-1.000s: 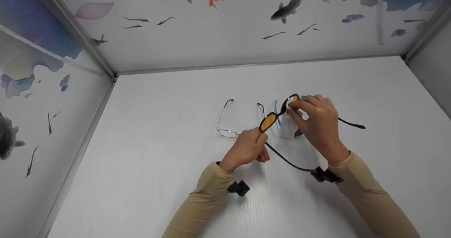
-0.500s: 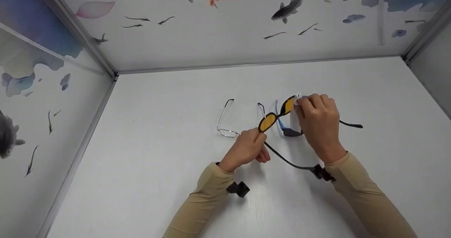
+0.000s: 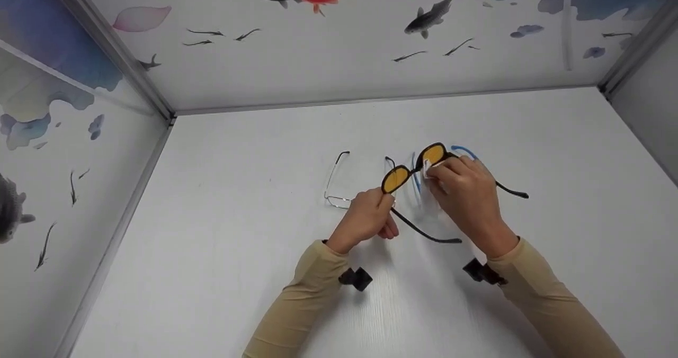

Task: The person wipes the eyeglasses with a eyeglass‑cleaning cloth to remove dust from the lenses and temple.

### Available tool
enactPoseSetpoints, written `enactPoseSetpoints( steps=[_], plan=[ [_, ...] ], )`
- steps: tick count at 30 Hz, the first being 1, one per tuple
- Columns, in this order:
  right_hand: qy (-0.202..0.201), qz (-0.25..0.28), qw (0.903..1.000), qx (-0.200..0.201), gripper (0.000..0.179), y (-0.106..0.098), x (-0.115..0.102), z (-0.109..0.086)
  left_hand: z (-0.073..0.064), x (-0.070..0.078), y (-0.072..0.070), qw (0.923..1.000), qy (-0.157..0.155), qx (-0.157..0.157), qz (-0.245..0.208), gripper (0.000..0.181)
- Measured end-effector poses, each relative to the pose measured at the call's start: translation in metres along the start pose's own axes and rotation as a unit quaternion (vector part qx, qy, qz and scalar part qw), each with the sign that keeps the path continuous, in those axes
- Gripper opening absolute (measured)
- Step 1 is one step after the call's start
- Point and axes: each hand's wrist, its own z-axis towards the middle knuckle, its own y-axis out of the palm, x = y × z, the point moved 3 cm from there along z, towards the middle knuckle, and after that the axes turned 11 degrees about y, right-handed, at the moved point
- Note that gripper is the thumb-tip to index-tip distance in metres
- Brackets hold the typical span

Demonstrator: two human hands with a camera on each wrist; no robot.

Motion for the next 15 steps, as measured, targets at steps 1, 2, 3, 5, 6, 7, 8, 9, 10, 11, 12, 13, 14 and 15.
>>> enactPoseSetpoints(
  steps=[1,2,3,5,6,7,8,9,10,11,12,13,14,15],
  plan=[
    [-0.002,0.008,1.0000,-0.002,0.015,-0.002,-0.001,0.000,0.001,-0.001,-0.002,1.0000,0.001,0.002,0.006,0.024],
    [-0.007,0.016,0.9998,-0.005,0.016,-0.003,-0.002,-0.001,0.002,-0.001,-0.004,0.9999,0.002,0.004,0.010,0.024],
    [-0.013,0.024,0.9996,-0.009,0.018,-0.005,-0.003,-0.002,0.004,-0.001,-0.007,0.9999,0.001,0.008,0.014,0.024],
    [-0.032,0.038,0.9986,-0.017,0.020,-0.008,-0.005,-0.004,0.007,-0.003,-0.013,0.9995,0.004,0.016,0.027,0.026],
    [-0.043,0.045,0.9978,-0.022,0.022,-0.009,-0.006,-0.005,0.008,-0.004,-0.016,0.9992,0.007,0.020,0.033,0.026],
    [-0.055,0.051,0.9969,-0.026,0.023,-0.009,-0.006,-0.007,0.009,-0.005,-0.020,0.9989,0.009,0.025,0.038,0.027],
    [-0.064,0.055,0.9959,-0.031,0.024,-0.010,-0.006,-0.009,0.010,-0.005,-0.023,0.9986,0.010,0.031,0.042,0.026],
    [-0.072,0.060,0.9950,-0.033,0.025,-0.011,-0.004,-0.011,0.011,-0.006,-0.027,0.9982,0.009,0.037,0.046,0.026],
    [-0.076,0.065,0.9943,-0.036,0.026,-0.012,-0.003,-0.013,0.012,-0.007,-0.031,0.9977,0.010,0.043,0.051,0.026],
    [-0.078,0.070,0.9938,-0.038,0.027,-0.012,0.000,-0.015,0.013,-0.008,-0.035,0.9973,0.009,0.050,0.053,0.025],
    [-0.078,0.077,0.9931,-0.041,0.028,-0.013,0.003,-0.018,0.013,-0.009,-0.039,0.9969,0.007,0.055,0.055,0.025],
    [-0.078,0.085,0.9924,-0.043,0.030,-0.014,0.007,-0.020,0.014,-0.011,-0.042,0.9967,0.002,0.059,0.056,0.024],
    [-0.077,0.092,0.9918,-0.046,0.031,-0.016,0.010,-0.022,0.013,-0.012,-0.046,0.9965,-0.002,0.062,0.057,0.023],
    [-0.074,0.100,0.9910,-0.048,0.033,-0.017,0.014,-0.025,0.013,-0.013,-0.050,0.9962,-0.007,0.063,0.060,0.023]
  ],
)
